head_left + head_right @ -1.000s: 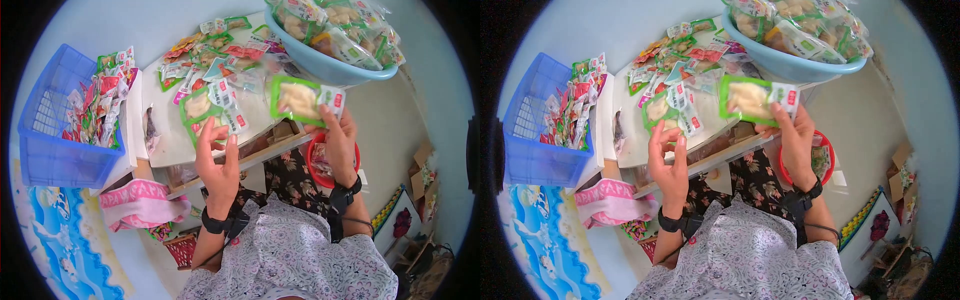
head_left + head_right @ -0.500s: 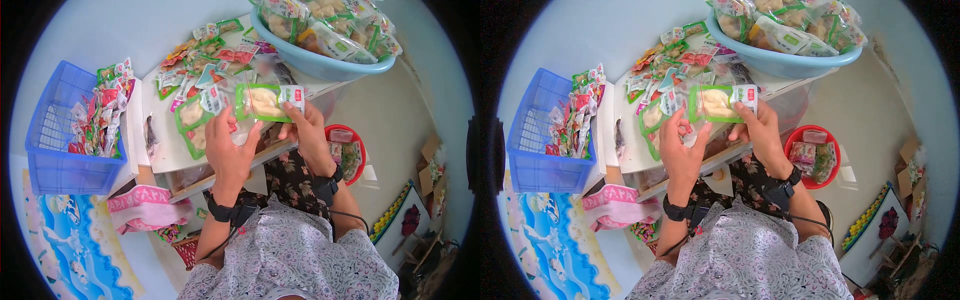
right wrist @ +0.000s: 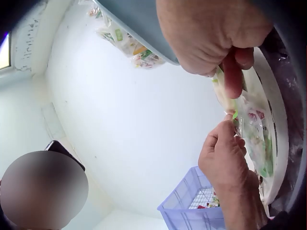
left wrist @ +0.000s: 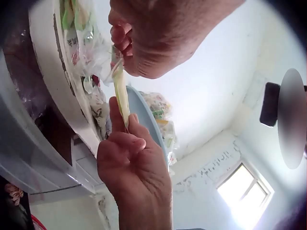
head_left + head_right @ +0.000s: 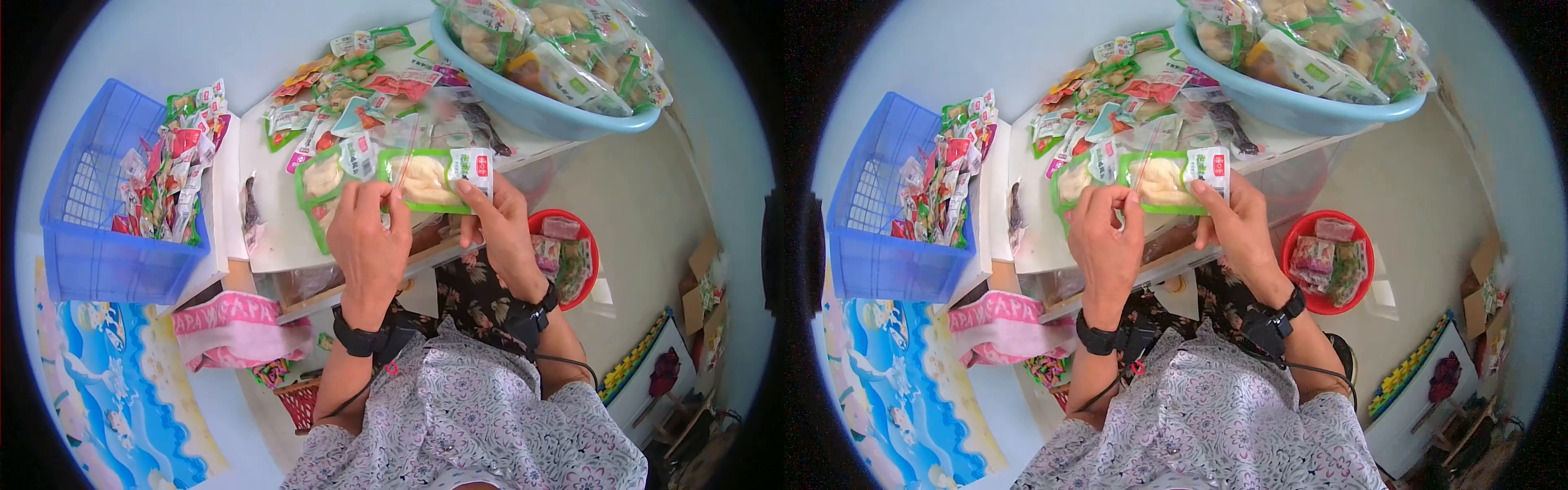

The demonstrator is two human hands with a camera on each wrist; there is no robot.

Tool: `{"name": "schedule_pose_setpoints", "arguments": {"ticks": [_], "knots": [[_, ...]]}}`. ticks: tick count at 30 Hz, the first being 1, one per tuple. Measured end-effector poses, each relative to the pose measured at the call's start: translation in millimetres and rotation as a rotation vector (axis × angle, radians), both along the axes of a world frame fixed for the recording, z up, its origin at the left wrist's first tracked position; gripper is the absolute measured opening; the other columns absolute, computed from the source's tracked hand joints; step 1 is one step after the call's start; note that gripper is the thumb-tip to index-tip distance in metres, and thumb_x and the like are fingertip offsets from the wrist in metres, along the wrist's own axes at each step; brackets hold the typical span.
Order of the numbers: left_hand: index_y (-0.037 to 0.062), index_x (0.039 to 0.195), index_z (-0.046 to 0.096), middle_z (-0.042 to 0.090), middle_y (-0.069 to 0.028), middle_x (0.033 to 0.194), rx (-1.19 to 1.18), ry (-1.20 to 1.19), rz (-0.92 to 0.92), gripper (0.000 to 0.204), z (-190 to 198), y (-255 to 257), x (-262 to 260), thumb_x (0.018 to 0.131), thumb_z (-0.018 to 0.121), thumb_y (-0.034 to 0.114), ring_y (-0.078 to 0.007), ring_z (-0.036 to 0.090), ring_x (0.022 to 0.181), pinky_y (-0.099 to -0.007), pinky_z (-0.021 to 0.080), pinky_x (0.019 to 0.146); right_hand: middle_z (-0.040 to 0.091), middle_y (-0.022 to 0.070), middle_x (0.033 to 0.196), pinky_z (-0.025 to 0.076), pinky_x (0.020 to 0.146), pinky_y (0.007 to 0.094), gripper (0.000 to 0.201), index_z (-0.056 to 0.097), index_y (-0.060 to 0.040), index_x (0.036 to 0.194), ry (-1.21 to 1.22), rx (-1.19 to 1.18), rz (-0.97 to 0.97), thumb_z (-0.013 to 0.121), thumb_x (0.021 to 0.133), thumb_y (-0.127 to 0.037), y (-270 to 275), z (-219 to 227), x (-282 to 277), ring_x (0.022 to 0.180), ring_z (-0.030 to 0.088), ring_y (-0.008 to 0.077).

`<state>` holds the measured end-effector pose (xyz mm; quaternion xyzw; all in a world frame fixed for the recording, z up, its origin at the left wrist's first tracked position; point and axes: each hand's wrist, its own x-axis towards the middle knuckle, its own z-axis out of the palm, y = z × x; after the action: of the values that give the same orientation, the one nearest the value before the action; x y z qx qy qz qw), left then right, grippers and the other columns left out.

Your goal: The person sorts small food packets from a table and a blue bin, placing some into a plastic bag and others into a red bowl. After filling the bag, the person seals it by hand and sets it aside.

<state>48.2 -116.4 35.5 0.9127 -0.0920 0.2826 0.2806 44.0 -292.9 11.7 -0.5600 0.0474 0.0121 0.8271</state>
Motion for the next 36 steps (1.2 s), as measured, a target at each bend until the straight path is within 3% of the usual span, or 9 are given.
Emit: {"name": "schedule_pose_setpoints", "arguments": {"ticks": [4,14,17,20,22,24,27,30,36], "knots": [[0.0062,0.095,0.061,0.062,-0.0106,0.086,-0.082,0.011,-0.027,0.008,-1,-1,-1,0.092,0.068,0.005,-0.0324,0.064,0.070,-0.0431,0.049,0.061,0.068,0.0014,0.084,0.036,0.042,0.0219,0.026,0.066,-0.0015,0.115,-0.005,-0.063,0.041,0.066,0.104,-0.025,0,0,3,0.045,0.054,0.0061],[0.0055,0.098,0.060,0.063,-0.0137,0.090,-0.235,-0.049,-0.151,0.008,7,-20,-3,0.092,0.065,0.003,-0.0374,0.064,0.077,-0.0468,0.050,0.063,0.066,0.0010,0.081,0.039,0.042,0.0230,0.022,0.065,-0.0020,0.114,-0.055,-0.038,0.242,0.059,0.107,-0.022,40,-11,19,0.050,0.054,0.0065],[0.0057,0.100,0.061,0.063,-0.0128,0.091,-0.311,-0.008,-0.161,0.007,6,-13,-3,0.094,0.065,0.004,-0.0345,0.064,0.076,-0.0443,0.051,0.064,0.065,0.0009,0.081,0.041,0.043,0.0233,0.023,0.065,-0.0012,0.114,-0.011,-0.041,0.323,0.059,0.107,-0.022,44,-15,22,0.051,0.054,0.0064],[0.0046,0.105,0.063,0.066,-0.0128,0.095,-0.374,0.011,-0.155,0.010,10,0,-11,0.095,0.064,0.005,-0.0327,0.066,0.082,-0.0420,0.053,0.075,0.065,0.0003,0.081,0.041,0.045,0.0227,0.022,0.066,-0.0004,0.109,0.020,-0.142,0.330,0.061,0.105,-0.021,34,-1,21,0.052,0.053,0.0055],[0.0021,0.114,0.064,0.067,-0.0157,0.107,-0.284,-0.196,-0.062,0.018,3,19,-13,0.096,0.065,0.006,-0.0321,0.065,0.100,-0.0417,0.050,0.091,0.065,-0.0003,0.080,0.040,0.045,0.0220,0.021,0.067,-0.0003,0.107,-0.093,-0.305,0.294,0.064,0.104,-0.021,18,-6,27,0.052,0.052,0.0049],[-0.0013,0.130,0.060,0.062,-0.0192,0.129,-0.239,-0.189,0.063,0.032,-4,45,-19,0.099,0.063,0.009,-0.0330,0.059,0.122,-0.0434,0.045,0.107,0.066,-0.0005,0.079,0.040,0.047,0.0217,0.018,0.068,0.0004,0.101,-0.084,-0.337,0.270,0.068,0.101,-0.018,9,-9,28,0.058,0.054,0.0034],[-0.0035,0.146,0.048,0.051,-0.0207,0.146,-0.612,-0.085,0.123,0.045,-31,74,-15,0.105,0.058,0.014,-0.0306,0.051,0.134,-0.0418,0.041,0.114,0.066,-0.0008,0.077,0.041,0.050,0.0227,0.017,0.068,0.0006,0.096,-0.119,-0.360,0.264,0.070,0.100,-0.016,12,-13,27,0.062,0.055,0.0035],[-0.0054,0.154,0.037,0.042,-0.0221,0.156,-0.841,0.037,0.100,0.053,-40,84,-16,0.109,0.053,0.017,-0.0296,0.048,0.139,-0.0413,0.038,0.119,0.065,-0.0010,0.075,0.043,0.053,0.0238,0.019,0.068,0.0008,0.091,-0.180,-0.351,0.275,0.070,0.099,-0.016,18,-21,29,0.064,0.056,0.0043],[-0.0021,0.157,0.036,0.041,-0.0221,0.158,-0.919,0.100,0.018,0.058,-38,75,-15,0.108,0.057,0.020,-0.0267,0.049,0.138,-0.0392,0.037,0.118,0.069,-0.0012,0.081,0.044,0.062,0.0228,0.016,0.074,0.0008,0.100,-0.117,-0.409,0.371,0.071,0.099,-0.015,34,-8,35,0.073,0.059,0.0043]]}}
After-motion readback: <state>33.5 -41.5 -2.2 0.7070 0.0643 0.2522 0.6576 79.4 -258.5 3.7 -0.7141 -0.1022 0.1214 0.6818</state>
